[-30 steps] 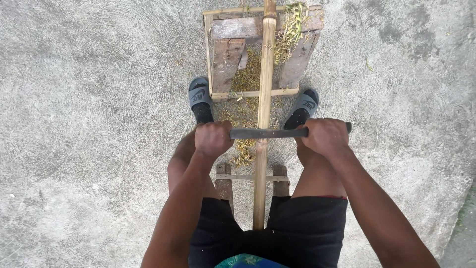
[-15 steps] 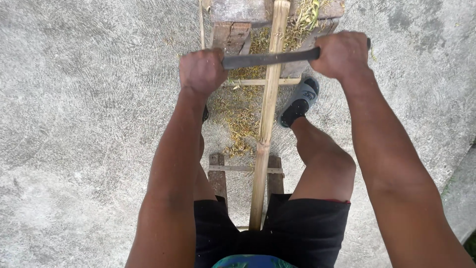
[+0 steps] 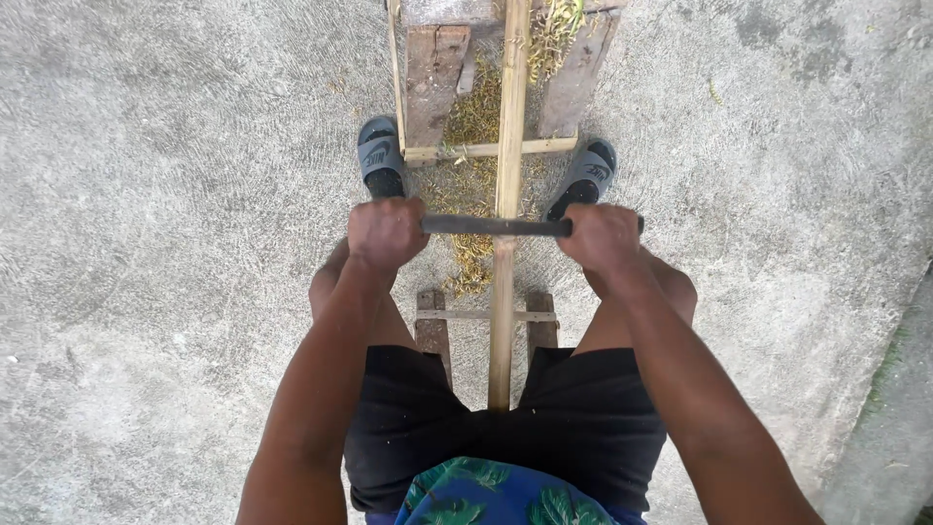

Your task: Using a machete as a scraper to shave the outer bark and skin off a bamboo pole.

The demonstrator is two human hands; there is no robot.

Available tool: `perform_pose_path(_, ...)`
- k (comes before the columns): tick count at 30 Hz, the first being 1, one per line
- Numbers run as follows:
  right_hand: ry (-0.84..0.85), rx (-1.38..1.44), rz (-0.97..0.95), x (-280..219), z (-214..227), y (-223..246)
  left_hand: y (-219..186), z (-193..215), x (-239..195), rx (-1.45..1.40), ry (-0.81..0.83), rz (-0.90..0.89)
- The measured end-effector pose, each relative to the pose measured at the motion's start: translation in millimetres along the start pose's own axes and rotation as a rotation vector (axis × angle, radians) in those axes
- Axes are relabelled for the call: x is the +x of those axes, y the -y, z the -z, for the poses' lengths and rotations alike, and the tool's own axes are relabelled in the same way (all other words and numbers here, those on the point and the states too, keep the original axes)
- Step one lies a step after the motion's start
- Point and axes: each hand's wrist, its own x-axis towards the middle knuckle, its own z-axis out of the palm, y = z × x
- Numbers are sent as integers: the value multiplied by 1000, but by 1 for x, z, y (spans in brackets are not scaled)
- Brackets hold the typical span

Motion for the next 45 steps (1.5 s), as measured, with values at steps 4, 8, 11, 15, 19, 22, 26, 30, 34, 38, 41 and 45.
perform_pose_path(4, -290, 21, 101, -21, -17, 0, -10, 11, -7, 27, 83, 6)
perform_pose_path(8, -66, 50, -24, -9, 3, 4, -10, 14, 6, 54, 183, 50)
perform_pose_path(11, -107, 63, -8, 9, 21, 4, -3, 25, 34, 93, 178, 56)
perform_pose_path(15, 0, 121, -69, -2, 27, 13, -16, 43, 28, 102, 318, 97)
perform_pose_path(19, -175, 106, -6, -19, -24, -1, -12, 32, 10, 110, 296, 27)
perform_pose_path(22, -299, 96, 41, -11, -24, -5, -9, 32, 26, 129, 296, -21)
perform_pose_path(26, -96, 114, -45, 32, 1, -6, 9, 29, 59, 177, 103, -71)
perform_pose_path(30, -203, 53, 12, 89, 29, -23, 16, 41, 108, 212, 25, -64)
perform_pose_path(34, -245, 24, 30, 124, 49, -33, 27, 35, 146, 252, 38, -29)
perform_pose_path(38, -264, 18, 30, 108, 48, -27, 27, 32, 139, 261, -100, -62)
perform_pose_path(41, -165, 81, -9, 65, 27, -15, 18, 21, 92, 208, -94, -82)
perform_pose_path(45, -206, 78, 38, 0, -13, -7, 0, 3, 18, 156, -4, -97)
